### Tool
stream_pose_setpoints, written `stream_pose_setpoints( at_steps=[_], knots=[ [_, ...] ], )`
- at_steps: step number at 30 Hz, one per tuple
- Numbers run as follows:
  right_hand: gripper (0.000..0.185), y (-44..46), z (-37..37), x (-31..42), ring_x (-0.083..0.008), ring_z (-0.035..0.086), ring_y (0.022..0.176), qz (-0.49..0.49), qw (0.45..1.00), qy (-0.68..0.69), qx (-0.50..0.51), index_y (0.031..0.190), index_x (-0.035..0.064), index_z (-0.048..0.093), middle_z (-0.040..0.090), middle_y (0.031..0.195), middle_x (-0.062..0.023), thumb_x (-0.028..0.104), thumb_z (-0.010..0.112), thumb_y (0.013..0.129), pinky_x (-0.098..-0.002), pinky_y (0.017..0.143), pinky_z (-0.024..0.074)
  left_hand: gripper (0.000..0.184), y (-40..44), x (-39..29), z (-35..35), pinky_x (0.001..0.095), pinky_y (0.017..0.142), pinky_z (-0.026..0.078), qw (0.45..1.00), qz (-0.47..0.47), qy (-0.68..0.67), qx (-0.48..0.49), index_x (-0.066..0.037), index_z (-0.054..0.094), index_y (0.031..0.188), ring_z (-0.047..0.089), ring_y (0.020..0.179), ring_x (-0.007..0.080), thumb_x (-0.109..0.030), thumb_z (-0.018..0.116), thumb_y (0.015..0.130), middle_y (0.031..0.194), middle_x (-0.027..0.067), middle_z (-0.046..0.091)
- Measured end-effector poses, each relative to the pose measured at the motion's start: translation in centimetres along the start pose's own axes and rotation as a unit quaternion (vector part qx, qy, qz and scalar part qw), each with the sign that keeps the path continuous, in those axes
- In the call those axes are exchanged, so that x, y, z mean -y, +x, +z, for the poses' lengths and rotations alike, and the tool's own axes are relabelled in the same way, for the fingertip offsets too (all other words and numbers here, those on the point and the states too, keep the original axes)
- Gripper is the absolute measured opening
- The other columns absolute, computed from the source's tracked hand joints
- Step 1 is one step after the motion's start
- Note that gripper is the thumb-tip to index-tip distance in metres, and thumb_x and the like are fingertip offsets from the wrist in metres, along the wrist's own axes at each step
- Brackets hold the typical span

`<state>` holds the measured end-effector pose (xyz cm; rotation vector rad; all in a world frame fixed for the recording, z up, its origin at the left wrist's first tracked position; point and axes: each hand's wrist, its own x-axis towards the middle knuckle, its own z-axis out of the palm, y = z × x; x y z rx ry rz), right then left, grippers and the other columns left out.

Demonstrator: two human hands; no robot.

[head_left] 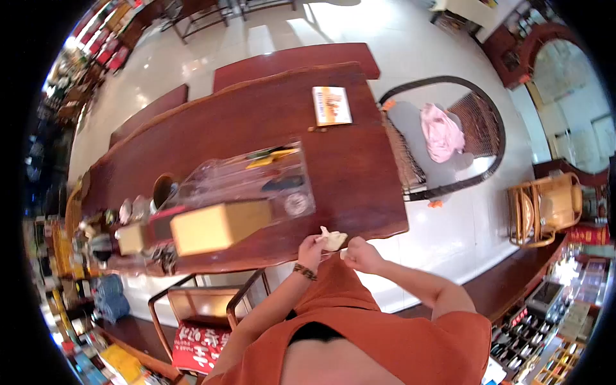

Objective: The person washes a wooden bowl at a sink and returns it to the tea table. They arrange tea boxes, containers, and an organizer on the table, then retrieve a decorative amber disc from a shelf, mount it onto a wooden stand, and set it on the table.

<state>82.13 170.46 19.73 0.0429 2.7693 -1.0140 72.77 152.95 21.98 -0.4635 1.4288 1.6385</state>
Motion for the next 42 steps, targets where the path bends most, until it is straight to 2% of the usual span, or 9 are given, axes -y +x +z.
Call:
stream_pose_setpoints(
  at_steps=[3,6,9,11,13,17,24,38,42],
  knots=[
    [0.023,1.0,-0.9,6.4,-0.0163,0.056,0.091,0.217,0.771,0.578,-0.156,0.107,0.0041,0.05,0.057,0.103,-0.0102,0.006,0.05,0.084,-0.0312,0.08,0.0472,0.017,-3.2,-0.1,-0.4,0.0277,0.054,0.051,0.992,0.003,-0.044,-0.119,-0.002,0.053,0.097,0.062,0.074,0.0165,-0.01,0.061,0.084,0.086,0.0073,0.06],
    [0.027,2.9,-0.4,10.7,-0.0126,0.055,0.087,0.142,0.768,0.615,-0.108,0.112,0.0048,0.047,0.056,0.1,-0.0056,0.018,0.055,0.09,-0.0293,0.075,0.0476,0.018,-4.2,0.6,-2.5,0.026,0.061,0.05,0.992,0.062,-0.11,0.008,-0.001,0.056,0.099,0.06,0.074,0.0147,-0.009,0.061,0.084,0.089,0.0065,0.06],
    [0.027,5.1,1.7,11.9,-0.0121,0.056,0.082,0.099,0.903,0.407,-0.088,0.11,0.004,0.052,0.059,0.09,-0.0037,0.015,0.06,0.087,-0.0296,0.073,0.0474,0.025,-5.3,-0.2,-5.0,0.0289,0.073,0.049,0.963,0.221,-0.041,0.146,0.001,0.058,0.106,0.06,0.083,0.017,-0.009,0.06,0.083,0.093,0.0073,0.062],
    [0.029,6.7,-0.1,11.9,-0.0159,0.057,0.084,0.136,0.823,0.524,-0.171,0.109,0.004,0.055,0.06,0.088,-0.0062,0.013,0.064,0.083,-0.0304,0.073,0.0473,0.035,-6.2,-2.9,-10.4,0.0314,0.079,0.049,0.879,0.385,0.279,-0.048,0.001,0.058,0.109,0.061,0.089,0.0239,-0.014,0.065,0.078,0.098,0.0141,0.063],
    [0.038,8.4,-2.4,9.8,-0.021,0.061,0.08,0.078,0.902,0.225,-0.36,0.11,0.0018,0.055,0.061,0.087,-0.0106,0.019,0.069,0.078,-0.033,0.072,0.0486,0.052,-7.0,-6.2,-15.5,0.0363,0.083,0.048,0.829,0.403,0.256,-0.291,-0.001,0.054,0.117,0.06,0.094,0.0312,-0.023,0.071,0.073,0.104,0.019,0.061],
    [0.046,10.7,-5.8,11.7,-0.0317,0.065,0.079,0.143,0.969,-0.013,-0.201,0.102,-0.0005,0.061,0.065,0.083,-0.0176,0.037,0.067,0.075,-0.0383,0.073,0.0501,0.06,-4.5,-12.4,-23.0,0.0438,0.082,0.048,0.703,0.468,0.352,-0.404,-0.007,0.047,0.125,0.059,0.098,0.0348,-0.027,0.07,0.074,0.11,0.0161,0.061],
    [0.034,15.4,-3.1,11.7,-0.0379,0.062,0.073,0.081,0.96,-0.172,-0.207,0.073,-0.0003,0.061,0.063,0.075,-0.0213,0.028,0.048,0.084,-0.0476,0.069,0.0498,0.028,-4.3,-16.2,-25.3,0.0462,0.072,0.051,0.697,0.409,0.449,-0.381,-0.018,0.065,0.106,0.063,0.08,0.0347,-0.023,0.054,0.081,0.087,0.0158,0.066],
    [0.044,11.6,-2.4,16.1,-0.0366,0.06,0.095,0.139,0.98,-0.034,-0.138,0.104,0.0036,0.061,0.064,0.097,-0.0212,0.034,0.069,0.073,-0.0428,0.082,0.0482,0.033,-6.1,-16.9,-29.9,0.0393,0.08,0.05,0.743,0.387,0.442,-0.32,-0.01,0.064,0.108,0.064,0.089,0.0312,-0.017,0.057,0.077,0.093,0.0153,0.067],
    [0.02,7.6,-2.2,11.9,-0.022,0.062,0.065,0.19,0.976,0.054,-0.095,0.083,0.0003,0.063,0.064,0.073,-0.012,0.019,0.064,0.075,-0.033,0.062,0.0492,0.029,-3.7,-16.9,-34.1,0.0351,0.077,0.05,0.811,0.356,0.227,-0.404,-0.003,0.067,0.096,0.066,0.084,0.0266,-0.023,0.061,0.076,0.088,0.016,0.067]
  ],
)
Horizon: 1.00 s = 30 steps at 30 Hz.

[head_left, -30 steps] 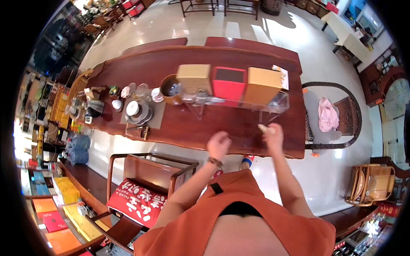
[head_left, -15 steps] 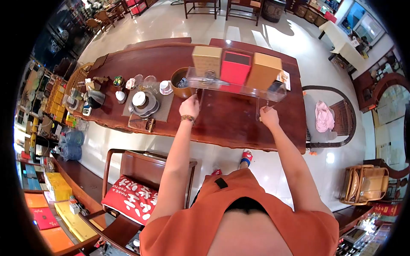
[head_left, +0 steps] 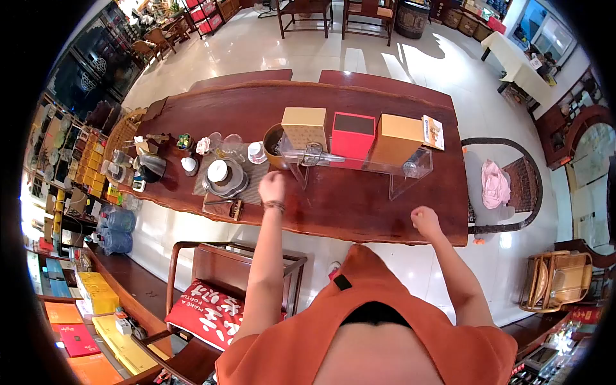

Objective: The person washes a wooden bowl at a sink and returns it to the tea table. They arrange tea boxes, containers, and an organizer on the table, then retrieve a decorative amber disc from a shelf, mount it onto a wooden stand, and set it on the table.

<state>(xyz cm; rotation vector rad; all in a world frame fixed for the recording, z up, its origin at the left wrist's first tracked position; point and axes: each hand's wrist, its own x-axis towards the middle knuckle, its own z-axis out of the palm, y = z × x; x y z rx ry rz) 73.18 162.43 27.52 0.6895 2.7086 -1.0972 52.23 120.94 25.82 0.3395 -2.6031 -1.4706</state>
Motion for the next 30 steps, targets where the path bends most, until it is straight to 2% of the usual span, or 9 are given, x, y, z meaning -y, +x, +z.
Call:
stream_pose_setpoints(
  at_steps=[3,9,13,17,19,20,24,27,30],
  knots=[
    [0.011,-0.5,0.2,-2.8,-0.0144,0.058,0.062,0.061,0.994,0.051,0.079,0.081,0.0021,0.064,0.063,0.069,-0.0081,0.011,0.059,0.077,-0.0303,0.059,0.0476,0.057,4.1,1.7,0.0,0.038,0.066,0.05,0.978,-0.19,-0.087,0.002,0.005,0.062,0.1,0.064,0.073,0.0249,-0.047,0.063,0.078,0.076,0.0141,0.065],
    [0.016,-2.5,2.8,2.6,-0.0116,0.055,0.065,0.019,0.974,0.066,0.218,0.085,0.0033,0.065,0.062,0.07,-0.0041,0.018,0.064,0.08,-0.028,0.059,0.046,0.085,7.4,0.8,1.6,0.0479,0.065,0.054,0.893,-0.318,-0.275,0.162,0.002,0.045,0.123,0.061,0.085,0.0415,-0.061,0.065,0.069,0.111,0.0259,0.054],
    [0.024,-3.2,4.4,5.4,-0.0255,0.063,0.082,-0.037,0.971,-0.003,0.235,0.088,0.0054,0.066,0.066,0.087,-0.0141,0.028,0.065,0.078,-0.0359,0.074,0.0489,0.057,12.5,9.1,8.0,0.0457,0.058,0.056,0.789,-0.329,-0.48,0.196,0.002,0.05,0.107,0.061,0.071,0.034,-0.039,0.067,0.071,0.09,0.0203,0.058],
    [0.028,-4.4,6.5,5.8,-0.0282,0.063,0.083,0.024,0.974,-0.008,0.226,0.088,0.0051,0.066,0.066,0.087,-0.0165,0.031,0.066,0.078,-0.0375,0.074,0.0486,0.038,10.2,0.0,4.2,0.0417,0.049,0.057,0.852,-0.375,-0.357,0.075,0.005,0.051,0.098,0.057,0.062,0.0273,-0.016,0.059,0.067,0.083,0.0171,0.055],
    [0.028,-5.2,7.6,5.8,-0.029,0.063,0.083,0.061,0.974,0.026,0.218,0.087,0.0049,0.067,0.065,0.088,-0.0177,0.031,0.066,0.078,-0.0378,0.074,0.0485,0.036,11.9,1.6,5.1,0.0435,0.05,0.058,0.821,-0.409,-0.389,0.081,0.004,0.052,0.098,0.056,0.063,0.027,-0.015,0.056,0.067,0.084,0.0168,0.054],
    [0.026,-5.6,8.6,5.6,-0.0161,0.058,0.073,0.017,0.982,0.022,0.189,0.093,0.0033,0.062,0.062,0.079,-0.0104,0.024,0.065,0.078,-0.0306,0.064,0.0475,0.036,12.7,2.1,5.4,0.0447,0.051,0.058,0.806,-0.377,-0.444,0.108,0.003,0.052,0.098,0.058,0.069,0.0297,-0.014,0.055,0.067,0.086,0.017,0.054],
    [0.032,-5.6,10.8,8.5,-0.0126,0.05,0.071,0.101,0.939,0.223,0.241,0.103,0.0017,0.045,0.05,0.08,-0.0039,0.014,0.06,0.077,-0.0269,0.061,0.0434,0.037,13.4,-4.9,0.4,0.0459,0.063,0.057,0.794,-0.335,-0.478,0.171,0.001,0.05,0.103,0.06,0.086,0.0348,-0.016,0.052,0.07,0.101,0.0176,0.058],
    [0.029,-4.5,9.4,15.5,-0.0178,0.051,0.084,0.025,0.955,0.161,0.247,0.103,0.0051,0.046,0.051,0.092,-0.0095,0.005,0.059,0.077,-0.0308,0.073,0.0436,0.033,13.2,-6.5,-4.7,0.0499,0.075,0.053,0.824,-0.293,-0.457,0.163,0.001,0.052,0.101,0.06,0.089,0.0358,-0.017,0.051,0.073,0.101,0.0172,0.059],
    [0.028,-4.8,9.8,17.0,-0.0233,0.053,0.081,-0.212,0.955,0.164,0.127,0.1,0.0032,0.049,0.055,0.095,-0.0136,0.016,0.062,0.079,-0.0341,0.074,0.0444,0.044,11.5,-3.5,-11.5,0.043,0.08,0.052,0.824,-0.274,-0.444,0.221,-0.005,0.051,0.12,0.06,0.1,0.0348,-0.027,0.049,0.083,0.117,0.0124,0.058]
  ],
)
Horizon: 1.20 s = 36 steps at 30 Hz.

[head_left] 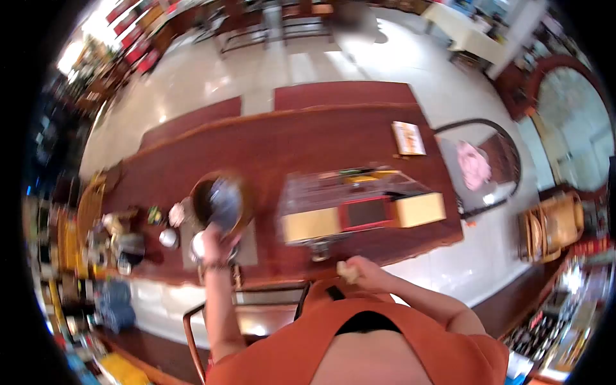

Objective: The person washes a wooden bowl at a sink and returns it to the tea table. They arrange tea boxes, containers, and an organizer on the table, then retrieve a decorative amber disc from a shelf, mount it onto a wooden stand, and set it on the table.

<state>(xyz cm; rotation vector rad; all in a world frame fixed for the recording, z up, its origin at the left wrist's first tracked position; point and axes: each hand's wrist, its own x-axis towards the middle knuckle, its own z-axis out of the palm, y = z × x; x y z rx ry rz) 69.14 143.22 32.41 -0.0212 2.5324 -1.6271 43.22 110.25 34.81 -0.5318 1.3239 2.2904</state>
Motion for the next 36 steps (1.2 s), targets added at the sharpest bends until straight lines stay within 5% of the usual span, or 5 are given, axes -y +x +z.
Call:
stream_pose_setpoints(
  at_steps=[9,16,19,25,36],
  knots=[
    [0.04,0.3,-0.4,9.6,-0.0291,0.053,0.1,-0.291,0.954,0.036,0.059,0.108,0.0066,0.052,0.057,0.103,-0.0126,0.021,0.066,0.074,-0.041,0.089,0.0397,0.043,-16.5,10.8,-7.0,0.0505,0.081,0.052,0.978,-0.122,0.168,-0.032,0.004,0.053,0.113,0.06,0.095,0.0338,-0.018,0.046,0.076,0.108,0.0189,0.058],
    [0.04,-12.6,-10.6,1.1,-0.0308,0.045,0.111,-0.283,0.942,-0.157,-0.091,0.096,0.0055,0.061,0.053,0.115,-0.0134,0.033,0.068,0.069,-0.0462,0.095,0.0333,0.035,-24.4,26.3,12.0,0.0384,0.055,0.057,0.957,-0.232,0.174,-0.018,0.008,0.056,0.1,0.065,0.069,0.0299,-0.009,0.047,0.07,0.086,0.0185,0.063],
    [0.066,-20.9,-18.6,-4.4,-0.0393,0.039,0.121,-0.113,0.943,-0.159,-0.27,0.128,0.0018,0.042,0.038,0.133,-0.0231,0.033,0.066,0.074,-0.0465,0.103,0.031,0.04,-26.1,30.7,23.0,0.033,0.042,0.054,0.93,-0.202,0.3,0.073,0.008,0.052,0.104,0.065,0.065,0.0273,-0.007,0.048,0.067,0.091,0.0174,0.062],
    [0.084,-34.9,-32.5,-8.5,-0.039,0.05,0.112,0.29,0.898,0.302,-0.135,0.141,-0.0011,0.018,0.045,0.13,-0.0221,0.038,0.061,0.081,-0.0413,0.097,0.0404,0.054,-24.2,42.6,39.8,0.0407,0.056,0.058,0.865,-0.203,0.392,0.237,-0.003,0.046,0.118,0.065,0.076,0.0297,-0.008,0.049,0.065,0.098,0.013,0.061],
    [0.067,-47.4,-52.8,-20.5,-0.0398,0.057,0.102,0.35,0.761,0.158,-0.522,0.135,-0.0047,0.026,0.054,0.111,-0.0325,0.008,0.049,0.073,-0.0402,0.087,0.0475,0.072,-24.2,65.2,71.9,0.0272,0.05,0.052,0.736,-0.159,0.431,0.498,-0.002,0.031,0.136,0.06,0.088,0.017,-0.014,0.057,0.07,0.112,0.0118,0.054]
  ],
)
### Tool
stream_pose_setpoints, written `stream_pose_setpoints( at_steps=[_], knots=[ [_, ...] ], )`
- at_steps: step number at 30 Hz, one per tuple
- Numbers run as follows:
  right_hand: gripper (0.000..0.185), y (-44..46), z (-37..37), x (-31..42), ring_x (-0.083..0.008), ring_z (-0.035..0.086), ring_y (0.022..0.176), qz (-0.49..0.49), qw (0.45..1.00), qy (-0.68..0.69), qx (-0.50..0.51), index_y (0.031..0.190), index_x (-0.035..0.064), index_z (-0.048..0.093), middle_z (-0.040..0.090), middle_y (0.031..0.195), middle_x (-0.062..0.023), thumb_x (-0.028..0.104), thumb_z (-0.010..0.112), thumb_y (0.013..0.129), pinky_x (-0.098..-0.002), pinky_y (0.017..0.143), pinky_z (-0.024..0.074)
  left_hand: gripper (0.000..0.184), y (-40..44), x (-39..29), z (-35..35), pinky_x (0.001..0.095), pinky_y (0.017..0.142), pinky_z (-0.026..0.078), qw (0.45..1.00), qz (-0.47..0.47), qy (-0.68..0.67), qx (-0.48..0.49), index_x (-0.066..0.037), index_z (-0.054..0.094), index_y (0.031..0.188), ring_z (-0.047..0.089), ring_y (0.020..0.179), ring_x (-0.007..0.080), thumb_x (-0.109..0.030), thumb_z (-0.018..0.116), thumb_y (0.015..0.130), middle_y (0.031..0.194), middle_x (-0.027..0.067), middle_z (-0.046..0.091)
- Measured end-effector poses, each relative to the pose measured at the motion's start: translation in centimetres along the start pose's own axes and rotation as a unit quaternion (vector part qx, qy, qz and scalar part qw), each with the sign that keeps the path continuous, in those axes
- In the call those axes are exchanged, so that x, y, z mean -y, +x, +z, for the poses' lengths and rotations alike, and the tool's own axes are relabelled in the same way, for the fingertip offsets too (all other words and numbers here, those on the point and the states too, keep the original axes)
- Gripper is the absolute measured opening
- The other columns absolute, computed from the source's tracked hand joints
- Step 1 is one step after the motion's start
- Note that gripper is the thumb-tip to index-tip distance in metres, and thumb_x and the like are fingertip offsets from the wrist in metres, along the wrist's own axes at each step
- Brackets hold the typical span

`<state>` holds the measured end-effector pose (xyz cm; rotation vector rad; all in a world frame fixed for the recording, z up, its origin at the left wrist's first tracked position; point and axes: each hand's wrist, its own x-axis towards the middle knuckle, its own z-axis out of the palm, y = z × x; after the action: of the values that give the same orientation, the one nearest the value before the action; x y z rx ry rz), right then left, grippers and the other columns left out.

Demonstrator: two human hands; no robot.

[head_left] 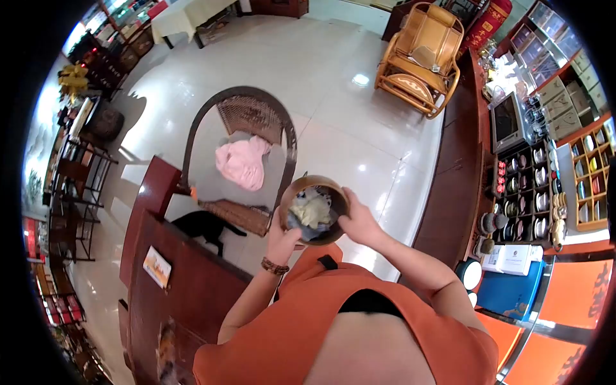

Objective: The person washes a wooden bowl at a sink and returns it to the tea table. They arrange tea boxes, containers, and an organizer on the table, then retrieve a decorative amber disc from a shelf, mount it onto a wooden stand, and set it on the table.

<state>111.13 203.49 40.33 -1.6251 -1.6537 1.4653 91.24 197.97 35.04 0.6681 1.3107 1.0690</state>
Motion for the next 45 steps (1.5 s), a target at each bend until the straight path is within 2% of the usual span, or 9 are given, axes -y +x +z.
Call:
stream_pose_setpoints(
  at_steps=[7,8,13,16,20,23,25,29,45],
  knots=[
    [0.06,14.6,-12.9,2.2,-0.0207,0.063,0.078,0.033,0.988,0.15,-0.035,0.132,-0.0027,0.036,0.06,0.101,-0.0175,0.006,0.045,0.073,-0.032,0.059,0.0532,0.066,20.6,-5.1,4.4,0.0359,0.089,0.044,0.995,0.016,-0.092,0.025,-0.003,0.034,0.137,0.054,0.105,0.0233,-0.045,0.053,0.089,0.119,0.012,0.053],
    [0.059,16.7,-14.7,2.6,-0.0196,0.062,0.076,0.038,0.986,0.159,-0.017,0.131,-0.0028,0.038,0.06,0.099,-0.0162,0.007,0.045,0.073,-0.0309,0.058,0.0528,0.062,22.2,-8.9,6.0,0.0393,0.095,0.041,0.994,-0.097,-0.048,-0.016,-0.006,0.039,0.135,0.049,0.115,0.0257,-0.051,0.042,0.092,0.126,0.0107,0.051],
    [0.057,30.2,-21.6,7.7,-0.017,0.06,0.068,0.046,0.993,0.089,0.06,0.128,-0.0003,0.044,0.061,0.092,-0.0128,0.009,0.046,0.072,-0.0282,0.057,0.052,0.065,39.4,-9.9,11.9,0.0459,0.103,0.034,0.826,-0.062,-0.428,0.361,-0.012,0.036,0.137,0.04,0.125,0.0286,-0.057,0.035,0.091,0.14,0.011,0.038],
    [0.056,39.0,-24.5,11.1,-0.0188,0.063,0.072,0.006,0.992,0.007,0.122,0.129,0.0027,0.045,0.063,0.095,-0.015,0.014,0.047,0.074,-0.0298,0.058,0.0537,0.06,47.1,-10.9,13.5,0.0429,0.105,0.034,0.776,-0.127,-0.492,0.375,-0.01,0.035,0.137,0.042,0.124,0.0261,-0.05,0.038,0.092,0.138,0.0123,0.041],
    [0.055,50.5,-25.7,18.8,-0.0277,0.063,0.09,-0.013,0.966,-0.093,0.242,0.131,0.0011,0.04,0.058,0.113,-0.0199,0.025,0.054,0.083,-0.0353,0.07,0.0543,0.046,52.7,-17.1,12.9,0.04,0.099,0.042,0.808,0.054,-0.514,0.284,-0.008,0.04,0.133,0.047,0.119,0.0244,-0.033,0.044,0.094,0.131,0.0115,0.048],
    [0.055,58.2,-23.7,22.4,-0.0321,0.053,0.107,-0.451,0.827,-0.33,0.067,0.131,0.0001,0.04,0.053,0.117,-0.0193,0.024,0.058,0.084,-0.0416,0.089,0.0449,0.044,56.7,-22.0,10.6,0.0404,0.098,0.043,0.734,0.108,-0.631,0.227,-0.009,0.041,0.132,0.048,0.119,0.0244,-0.031,0.044,0.094,0.131,0.0112,0.048],
    [0.052,62.6,-22.0,27.8,-0.0363,0.049,0.105,-0.544,0.773,-0.252,0.205,0.119,0.002,0.048,0.053,0.115,-0.0187,0.02,0.069,0.075,-0.044,0.092,0.0389,0.046,59.7,-24.4,7.6,0.0434,0.101,0.039,0.725,0.181,-0.644,0.162,-0.011,0.041,0.133,0.046,0.12,0.0255,-0.037,0.04,0.095,0.134,0.0098,0.046],
    [0.045,72.9,-15.1,31.6,-0.023,0.053,0.088,-0.634,0.604,-0.346,0.337,0.097,0.0084,0.059,0.061,0.091,-0.0053,0.041,0.074,0.069,-0.0397,0.078,0.0333,0.047,66.4,-27.9,-0.1,0.0439,0.1,0.039,0.683,0.296,-0.659,0.11,-0.01,0.043,0.131,0.046,0.121,0.0242,-0.039,0.038,0.095,0.132,0.0093,0.047],
    [0.039,112.5,12.8,55.0,-0.0327,0.054,0.069,-0.699,0.463,-0.251,0.483,0.072,0.0037,0.054,0.056,0.069,-0.0138,0.029,0.08,0.057,-0.041,0.072,0.0384,0.044,90.1,-48.2,-31.0,0.0382,0.094,0.047,0.705,0.471,-0.491,-0.201,-0.006,0.046,0.128,0.053,0.112,0.0199,-0.011,0.059,0.085,0.126,0.0074,0.053]
  ],
)
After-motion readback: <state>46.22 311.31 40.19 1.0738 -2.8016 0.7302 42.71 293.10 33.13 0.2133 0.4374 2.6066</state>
